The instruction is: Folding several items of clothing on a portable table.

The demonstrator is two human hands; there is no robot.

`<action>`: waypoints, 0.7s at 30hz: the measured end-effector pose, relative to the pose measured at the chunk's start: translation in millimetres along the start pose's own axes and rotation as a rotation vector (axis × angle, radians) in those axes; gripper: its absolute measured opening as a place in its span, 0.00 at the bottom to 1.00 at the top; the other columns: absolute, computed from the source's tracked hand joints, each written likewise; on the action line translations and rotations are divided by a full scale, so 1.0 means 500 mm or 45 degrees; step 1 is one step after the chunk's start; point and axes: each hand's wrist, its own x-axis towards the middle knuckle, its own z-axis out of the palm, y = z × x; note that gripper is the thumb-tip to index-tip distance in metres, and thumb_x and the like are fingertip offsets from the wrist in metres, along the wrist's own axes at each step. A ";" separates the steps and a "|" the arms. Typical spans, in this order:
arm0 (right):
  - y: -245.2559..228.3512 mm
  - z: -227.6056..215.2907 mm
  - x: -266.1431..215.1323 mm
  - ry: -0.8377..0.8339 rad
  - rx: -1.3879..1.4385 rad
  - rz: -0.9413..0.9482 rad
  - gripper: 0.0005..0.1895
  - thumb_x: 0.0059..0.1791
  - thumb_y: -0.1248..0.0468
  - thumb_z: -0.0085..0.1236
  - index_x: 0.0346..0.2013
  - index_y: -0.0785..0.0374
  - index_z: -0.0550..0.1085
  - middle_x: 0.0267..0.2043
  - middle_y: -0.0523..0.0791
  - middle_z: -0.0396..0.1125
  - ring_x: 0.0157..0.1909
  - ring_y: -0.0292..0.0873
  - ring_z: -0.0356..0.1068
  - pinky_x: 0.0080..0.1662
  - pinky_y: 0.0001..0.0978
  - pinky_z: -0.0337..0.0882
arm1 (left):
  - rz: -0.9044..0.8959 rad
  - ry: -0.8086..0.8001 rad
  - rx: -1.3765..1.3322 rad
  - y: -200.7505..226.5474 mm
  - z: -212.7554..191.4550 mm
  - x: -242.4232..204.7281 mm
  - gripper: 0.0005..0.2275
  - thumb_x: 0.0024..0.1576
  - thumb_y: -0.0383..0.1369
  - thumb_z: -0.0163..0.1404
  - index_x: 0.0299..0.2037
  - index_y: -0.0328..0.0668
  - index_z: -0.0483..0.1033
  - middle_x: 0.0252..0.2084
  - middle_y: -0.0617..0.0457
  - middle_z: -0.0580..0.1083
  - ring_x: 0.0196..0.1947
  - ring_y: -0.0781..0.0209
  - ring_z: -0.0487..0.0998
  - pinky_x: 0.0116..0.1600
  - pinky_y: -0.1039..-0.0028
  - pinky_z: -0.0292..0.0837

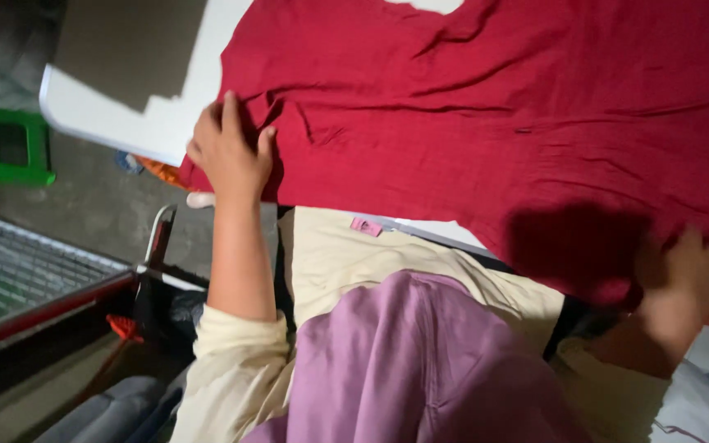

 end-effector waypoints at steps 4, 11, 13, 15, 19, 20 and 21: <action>-0.224 -0.078 -0.020 0.008 0.148 -0.453 0.34 0.54 0.40 0.58 0.67 0.58 0.68 0.68 0.58 0.61 0.72 0.65 0.57 0.66 0.76 0.54 | 0.248 0.165 -0.036 -0.034 0.020 0.067 0.20 0.54 0.36 0.65 0.54 0.42 0.75 0.57 0.44 0.69 0.60 0.45 0.68 0.61 0.47 0.57; -0.448 -0.034 -0.069 0.077 0.105 -0.620 0.34 0.52 0.43 0.57 0.68 0.59 0.70 0.73 0.58 0.61 0.75 0.63 0.57 0.66 0.80 0.50 | -0.197 0.147 -0.545 -0.011 0.020 0.074 0.11 0.64 0.40 0.56 0.49 0.44 0.74 0.52 0.50 0.72 0.49 0.49 0.74 0.54 0.58 0.66; -0.467 -0.024 -0.085 0.092 0.102 -0.611 0.37 0.53 0.42 0.58 0.70 0.60 0.67 0.74 0.61 0.57 0.74 0.68 0.53 0.63 0.82 0.48 | 0.145 0.085 -0.395 -0.002 0.021 0.035 0.13 0.65 0.39 0.56 0.55 0.45 0.74 0.60 0.50 0.71 0.60 0.48 0.70 0.63 0.54 0.61; -0.455 0.013 -0.095 0.111 0.090 -0.569 0.40 0.53 0.41 0.58 0.73 0.61 0.65 0.74 0.64 0.54 0.74 0.72 0.50 0.60 0.85 0.46 | 0.513 0.007 -0.256 -0.001 0.016 0.012 0.16 0.66 0.39 0.57 0.61 0.47 0.75 0.68 0.49 0.69 0.72 0.47 0.67 0.73 0.49 0.57; -0.413 0.058 -0.159 0.252 0.100 -0.781 0.41 0.53 0.44 0.57 0.75 0.62 0.60 0.77 0.65 0.47 0.77 0.74 0.45 0.65 0.83 0.46 | 0.489 -0.212 0.005 -0.022 -0.016 -0.010 0.33 0.61 0.53 0.51 0.76 0.54 0.61 0.79 0.44 0.52 0.78 0.39 0.48 0.73 0.34 0.36; -0.417 0.050 -0.175 0.260 0.118 -0.800 0.42 0.53 0.45 0.56 0.75 0.63 0.59 0.78 0.65 0.46 0.77 0.73 0.45 0.65 0.82 0.46 | 0.411 -0.268 -0.001 -0.021 -0.027 -0.008 0.33 0.62 0.55 0.50 0.77 0.59 0.59 0.81 0.47 0.50 0.80 0.39 0.47 0.74 0.32 0.33; -0.415 0.038 -0.168 0.272 0.099 -0.737 0.42 0.53 0.45 0.56 0.75 0.63 0.59 0.78 0.65 0.46 0.77 0.73 0.45 0.65 0.82 0.46 | 0.470 -0.291 -0.021 -0.025 -0.023 -0.003 0.33 0.62 0.55 0.50 0.77 0.59 0.59 0.81 0.47 0.50 0.80 0.39 0.47 0.74 0.32 0.33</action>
